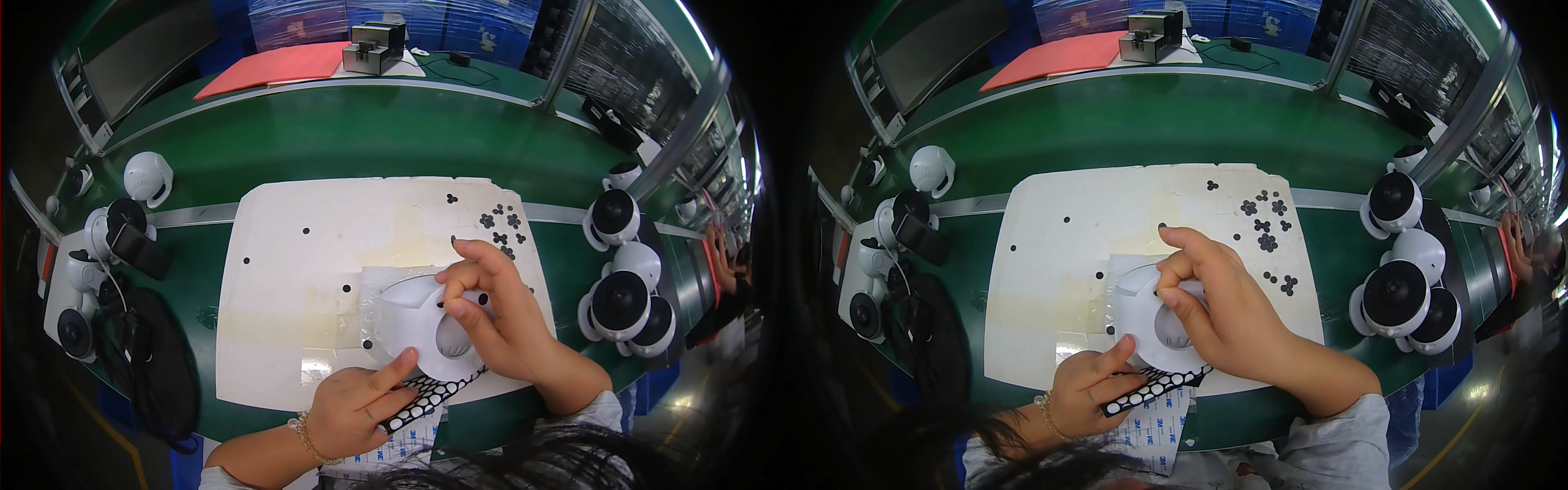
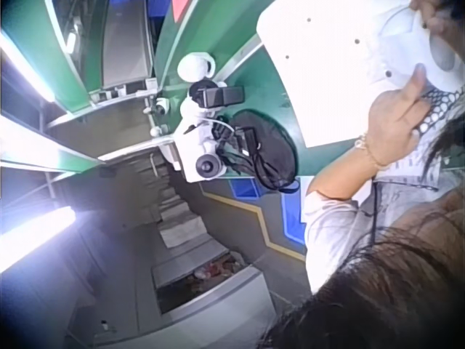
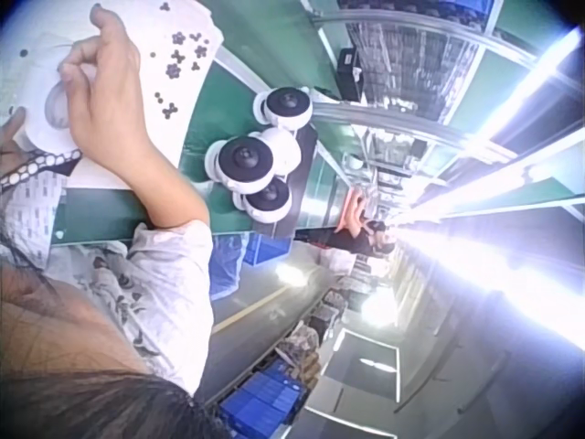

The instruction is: The person repeatedly picks up white dome-shaped security camera housings from a green workbench, places them on a white foam pad, and applies small black circular adhesive pads into the housing's mounting holes. They then place the assembled units aside on the workbench. The process is repeated for multiple units throughout the clip.

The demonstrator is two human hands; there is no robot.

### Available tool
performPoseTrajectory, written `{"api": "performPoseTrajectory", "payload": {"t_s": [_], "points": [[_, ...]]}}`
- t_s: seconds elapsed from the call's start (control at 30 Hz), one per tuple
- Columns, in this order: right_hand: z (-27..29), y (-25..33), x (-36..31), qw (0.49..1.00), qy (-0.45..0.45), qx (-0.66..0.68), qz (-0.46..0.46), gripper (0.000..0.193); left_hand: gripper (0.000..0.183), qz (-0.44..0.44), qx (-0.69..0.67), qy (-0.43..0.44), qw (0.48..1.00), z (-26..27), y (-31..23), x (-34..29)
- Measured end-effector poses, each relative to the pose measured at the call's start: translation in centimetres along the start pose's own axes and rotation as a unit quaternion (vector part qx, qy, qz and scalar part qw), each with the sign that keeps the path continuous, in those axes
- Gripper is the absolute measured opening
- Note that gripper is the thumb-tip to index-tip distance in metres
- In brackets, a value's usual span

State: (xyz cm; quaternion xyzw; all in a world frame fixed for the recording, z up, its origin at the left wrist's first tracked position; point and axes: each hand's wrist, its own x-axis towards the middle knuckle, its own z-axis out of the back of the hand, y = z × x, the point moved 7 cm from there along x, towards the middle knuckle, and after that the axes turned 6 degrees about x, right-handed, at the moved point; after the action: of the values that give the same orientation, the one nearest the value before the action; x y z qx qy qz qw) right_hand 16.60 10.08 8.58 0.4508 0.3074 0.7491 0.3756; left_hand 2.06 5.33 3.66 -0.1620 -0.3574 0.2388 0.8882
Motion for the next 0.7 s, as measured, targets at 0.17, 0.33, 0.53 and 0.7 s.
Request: {"api": "performPoseTrajectory", "payload": {"t_s": [0.17,0.33,0.53,0.7], "points": [[0.2,1.9,-0.4,0.975,0.007,-0.209,0.069,0.046,0.027,-0.01,0.011,0.002,1.0,0.0,0.0,0.1],[0.4,4.2,-1.8,0.929,-0.015,-0.355,0.098,0.033,0.027,-0.01,0.013,-0.004,1.0,0.0,0.1,0.0],[-0.5,2.0,-3.3,0.99,0.028,-0.137,0.016,0.008,0.025,0.006,0.015,-0.038,0.999,0.3,0.1,0.4],[-1.2,1.4,-3.5,0.989,0.049,-0.137,-0.009,0.004,0.027,-0.013,0.006,-0.028,1.0,0.2,0.2,0.2]]}}
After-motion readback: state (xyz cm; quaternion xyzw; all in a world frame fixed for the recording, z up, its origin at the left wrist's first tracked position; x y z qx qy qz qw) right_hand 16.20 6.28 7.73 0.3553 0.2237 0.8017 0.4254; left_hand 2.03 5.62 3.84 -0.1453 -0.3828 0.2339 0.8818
